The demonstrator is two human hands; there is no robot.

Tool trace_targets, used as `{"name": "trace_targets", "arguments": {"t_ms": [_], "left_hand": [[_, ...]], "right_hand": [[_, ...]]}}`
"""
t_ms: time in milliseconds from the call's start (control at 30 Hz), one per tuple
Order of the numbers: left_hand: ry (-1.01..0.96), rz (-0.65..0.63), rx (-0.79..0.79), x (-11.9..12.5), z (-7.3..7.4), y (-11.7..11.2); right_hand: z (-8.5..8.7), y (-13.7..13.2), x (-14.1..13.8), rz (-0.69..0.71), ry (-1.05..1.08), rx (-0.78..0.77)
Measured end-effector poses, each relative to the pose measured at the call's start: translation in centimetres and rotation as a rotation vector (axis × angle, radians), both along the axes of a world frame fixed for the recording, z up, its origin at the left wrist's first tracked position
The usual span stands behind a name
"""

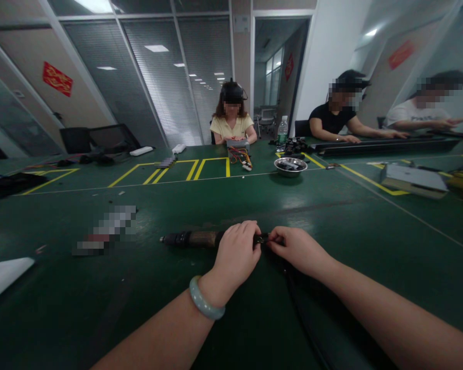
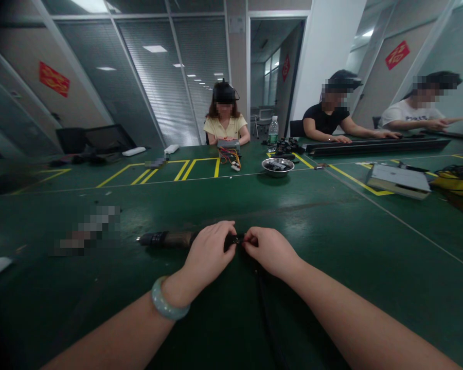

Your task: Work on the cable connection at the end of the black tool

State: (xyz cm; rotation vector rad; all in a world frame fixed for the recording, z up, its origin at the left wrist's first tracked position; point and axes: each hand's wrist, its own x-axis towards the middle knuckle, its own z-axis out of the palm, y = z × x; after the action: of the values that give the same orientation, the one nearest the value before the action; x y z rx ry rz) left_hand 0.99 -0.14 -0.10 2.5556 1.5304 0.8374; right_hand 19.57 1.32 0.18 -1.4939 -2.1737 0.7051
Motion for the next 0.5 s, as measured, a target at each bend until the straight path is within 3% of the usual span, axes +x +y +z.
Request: {"name": "trace_targets", "arguments": {"t_ms": [500], "left_hand": [[0.010,-0.009,0.010,0.05,-0.11,0.00]], "right_hand": [[-0.11,0.07,0.04,-0.003,0.020,-0.011]]}}
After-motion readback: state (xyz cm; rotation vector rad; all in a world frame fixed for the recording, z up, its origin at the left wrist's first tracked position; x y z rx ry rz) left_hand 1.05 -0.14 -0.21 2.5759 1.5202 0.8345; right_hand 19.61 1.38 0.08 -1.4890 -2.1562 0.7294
